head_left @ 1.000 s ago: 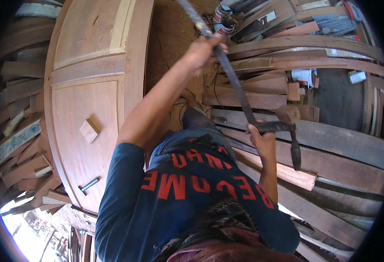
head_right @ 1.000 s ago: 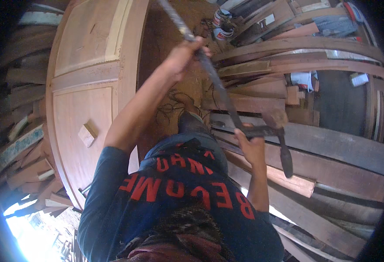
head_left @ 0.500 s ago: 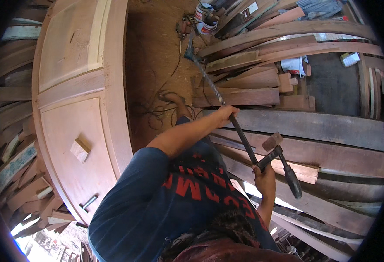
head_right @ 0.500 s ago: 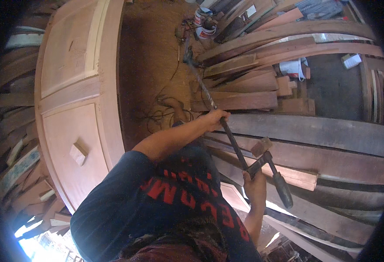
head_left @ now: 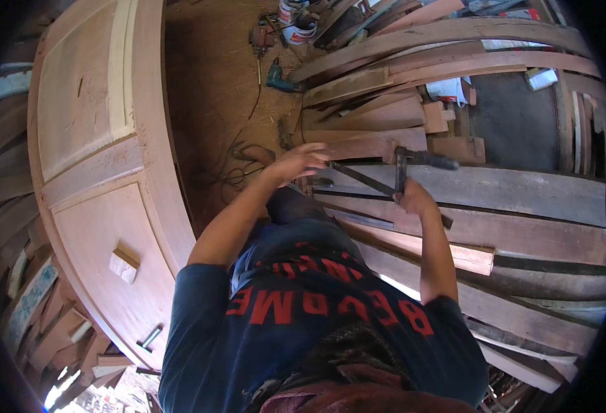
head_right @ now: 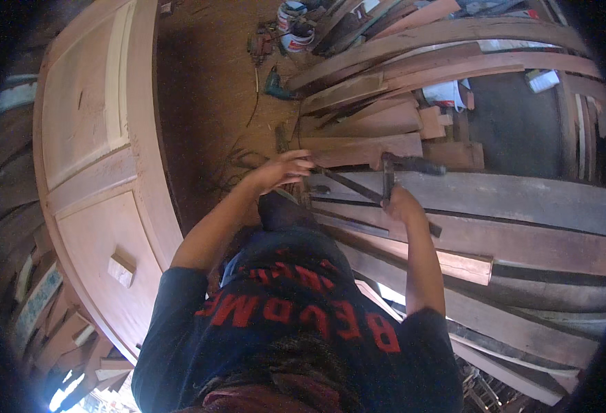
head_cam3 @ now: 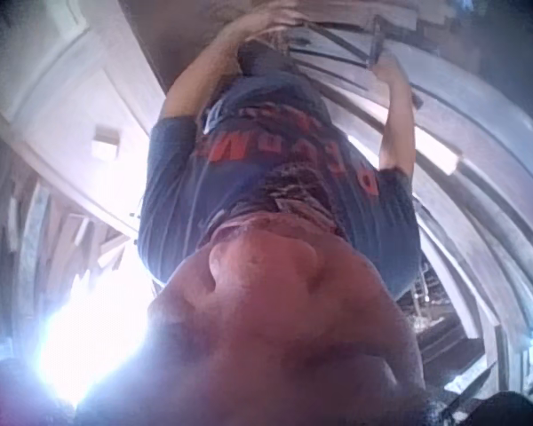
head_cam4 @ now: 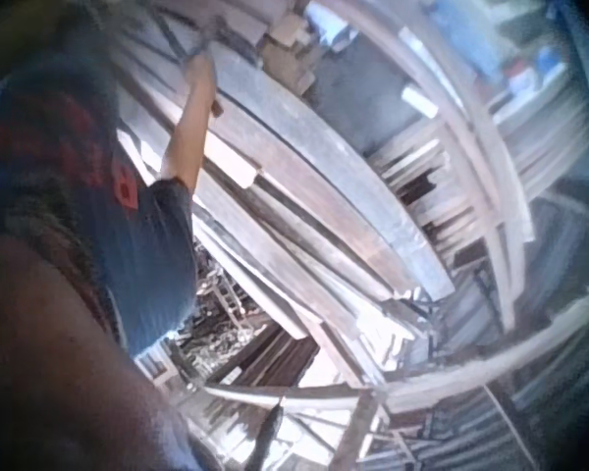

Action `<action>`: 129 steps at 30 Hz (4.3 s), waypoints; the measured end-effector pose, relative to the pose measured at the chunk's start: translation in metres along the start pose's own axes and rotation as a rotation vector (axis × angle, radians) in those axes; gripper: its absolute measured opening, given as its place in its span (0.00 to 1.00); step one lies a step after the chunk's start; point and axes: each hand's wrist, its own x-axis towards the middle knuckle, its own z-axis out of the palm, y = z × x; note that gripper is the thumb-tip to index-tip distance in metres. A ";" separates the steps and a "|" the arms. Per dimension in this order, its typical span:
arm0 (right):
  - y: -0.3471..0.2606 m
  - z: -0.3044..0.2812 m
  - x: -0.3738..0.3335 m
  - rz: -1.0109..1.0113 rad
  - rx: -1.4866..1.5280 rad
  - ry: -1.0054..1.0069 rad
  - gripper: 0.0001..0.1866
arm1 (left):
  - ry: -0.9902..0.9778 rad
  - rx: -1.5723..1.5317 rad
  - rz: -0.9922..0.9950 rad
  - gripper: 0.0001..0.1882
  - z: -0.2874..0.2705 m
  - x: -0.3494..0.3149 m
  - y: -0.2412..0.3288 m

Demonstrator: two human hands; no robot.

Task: The person assembles a wooden door by selecting small wood pieces, measuring and marking them, drilling pilot holes, and hammering nails to attach the pieces. They use a chisel and mallet to adjust the fit and a clamp to hold parts in place during assembly.

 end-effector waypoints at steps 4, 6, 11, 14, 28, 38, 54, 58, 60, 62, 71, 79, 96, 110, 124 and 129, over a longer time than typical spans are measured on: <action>0.019 -0.062 0.060 0.141 -0.106 -0.016 0.31 | 0.258 -0.032 -0.019 0.37 -0.042 -0.045 -0.031; 0.002 -0.100 0.080 0.220 -0.261 0.001 0.30 | 0.371 -0.109 -0.069 0.36 -0.052 -0.074 -0.052; 0.143 -0.064 0.185 0.133 -0.258 0.586 0.26 | 0.524 -0.235 -0.068 0.35 -0.065 -0.126 -0.126; 0.103 -0.054 0.198 0.260 -0.142 0.511 0.24 | 0.641 -0.360 -0.025 0.35 -0.049 -0.165 -0.151; -0.263 0.148 0.186 -0.943 -0.187 -0.199 0.14 | 1.162 -0.234 0.536 0.34 0.073 -0.275 -0.248; -0.448 0.205 0.051 -1.484 -0.625 -0.126 0.14 | 2.634 -0.856 0.668 0.16 0.307 -0.354 -0.515; -0.452 0.304 -0.127 -1.493 -1.274 -0.418 0.19 | 2.568 -1.165 -0.356 0.35 0.376 -0.345 -0.697; -0.476 0.327 -0.183 -1.393 -1.541 -0.514 0.18 | 2.542 -1.149 -0.462 0.27 0.367 -0.363 -0.701; -0.482 0.331 -0.190 -1.517 -1.546 -0.559 0.17 | 2.518 -1.178 -0.413 0.22 0.363 -0.368 -0.705; -0.486 0.333 -0.217 -1.567 -1.582 -0.565 0.17 | 2.578 -1.169 -0.350 0.15 0.355 -0.370 -0.710; -0.455 0.490 -0.332 -1.727 -1.238 -0.601 0.17 | 2.573 -0.933 -0.081 0.13 0.367 -0.376 -0.726; -0.308 0.560 -0.389 -1.652 -1.418 -0.810 0.19 | 2.390 -1.060 0.068 0.18 0.425 -0.424 -0.717; -0.266 0.567 -0.381 -1.310 -0.958 -1.170 0.21 | 1.633 -1.528 1.201 0.12 0.468 -0.489 -0.719; -0.426 0.613 -0.374 -1.654 -0.264 0.013 0.33 | 1.495 -1.637 1.374 0.17 0.367 -0.427 -0.698; -0.349 0.583 -0.407 -1.032 -0.300 -1.078 0.24 | 1.566 -1.637 1.381 0.17 0.370 -0.431 -0.672; -0.335 0.570 -0.398 -1.002 -0.133 -1.058 0.24 | 1.591 -1.691 1.388 0.12 0.368 -0.438 -0.661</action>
